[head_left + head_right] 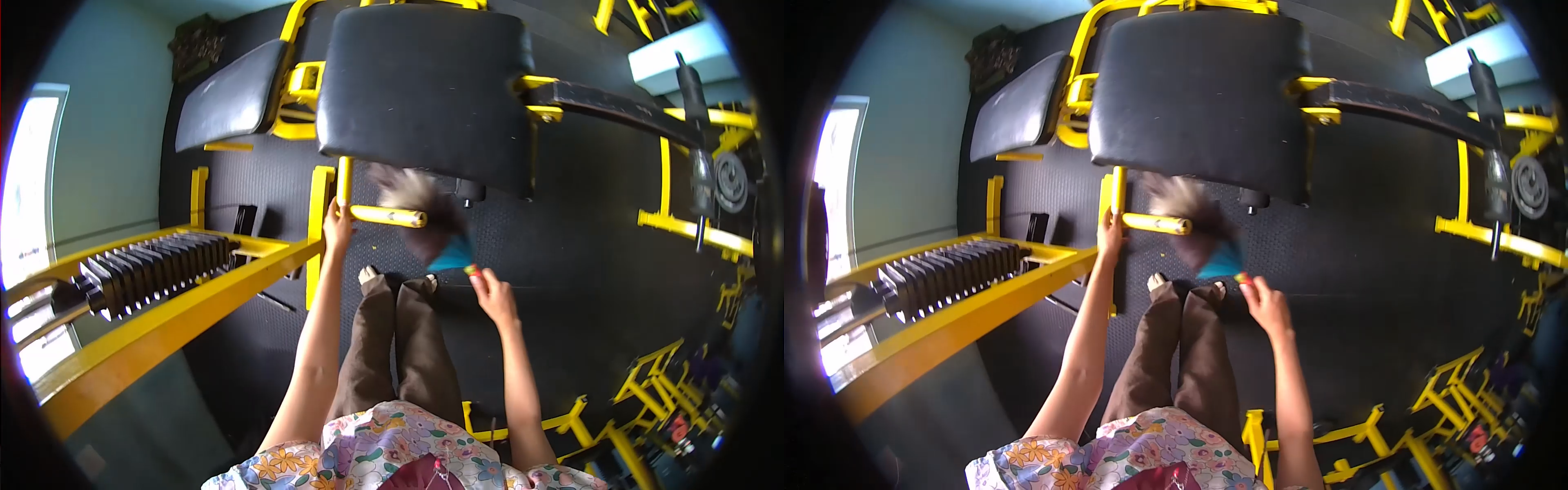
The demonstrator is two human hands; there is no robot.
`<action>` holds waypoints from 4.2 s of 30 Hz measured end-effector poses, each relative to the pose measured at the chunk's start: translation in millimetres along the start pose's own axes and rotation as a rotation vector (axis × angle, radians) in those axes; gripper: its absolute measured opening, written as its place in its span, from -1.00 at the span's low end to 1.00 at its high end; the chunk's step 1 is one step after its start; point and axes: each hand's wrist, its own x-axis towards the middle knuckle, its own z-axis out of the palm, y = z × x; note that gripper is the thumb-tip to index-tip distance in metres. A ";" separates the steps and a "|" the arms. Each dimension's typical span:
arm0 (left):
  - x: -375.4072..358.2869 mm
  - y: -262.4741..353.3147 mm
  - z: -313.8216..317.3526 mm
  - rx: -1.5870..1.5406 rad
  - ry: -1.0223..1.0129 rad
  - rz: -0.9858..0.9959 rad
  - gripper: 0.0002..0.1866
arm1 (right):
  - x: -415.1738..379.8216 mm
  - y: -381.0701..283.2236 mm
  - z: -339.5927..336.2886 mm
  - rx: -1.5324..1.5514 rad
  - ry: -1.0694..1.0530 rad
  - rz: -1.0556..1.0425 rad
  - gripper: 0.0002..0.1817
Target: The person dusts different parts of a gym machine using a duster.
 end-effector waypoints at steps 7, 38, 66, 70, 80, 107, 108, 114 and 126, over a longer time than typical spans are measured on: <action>-9.6 -0.8 10.5 -0.593 -0.054 -0.134 -0.57 | -3.1 16.7 -75.1 -0.225 -0.024 -0.209 -0.71; -9.8 -8.4 1.8 -1.106 -0.186 -0.194 -0.69 | 122.4 -58.0 -3.8 -0.193 -0.373 -0.190 -0.65; -15.6 42.2 4.6 0.424 -0.273 0.826 -0.31 | -184.5 -48.9 -4.1 0.532 0.123 0.676 -0.66; -12.0 50.0 -14.5 0.094 -0.350 0.820 -0.32 | -164.9 -67.2 -8.9 0.599 0.271 0.698 -0.61; 162.9 95.2 -145.6 0.404 0.666 0.772 -0.36 | 88.8 -298.6 123.3 1.334 -0.229 0.416 -0.64; 239.7 133.5 -187.4 0.733 -0.104 0.216 0.00 | 163.2 -296.7 162.4 0.793 -0.307 0.515 -0.67; 239.8 127.5 -185.0 0.756 -0.046 0.294 -0.02 | 177.2 -297.1 140.6 0.557 -0.307 0.430 -0.64; 250.9 100.8 -180.0 1.038 -0.071 0.516 -0.41 | 310.7 -378.6 22.2 -0.554 -0.387 -0.095 -0.60; 224.4 129.6 -183.7 0.651 0.120 0.313 -0.20 | 407.4 -469.9 67.5 -0.724 -0.474 -0.327 -0.60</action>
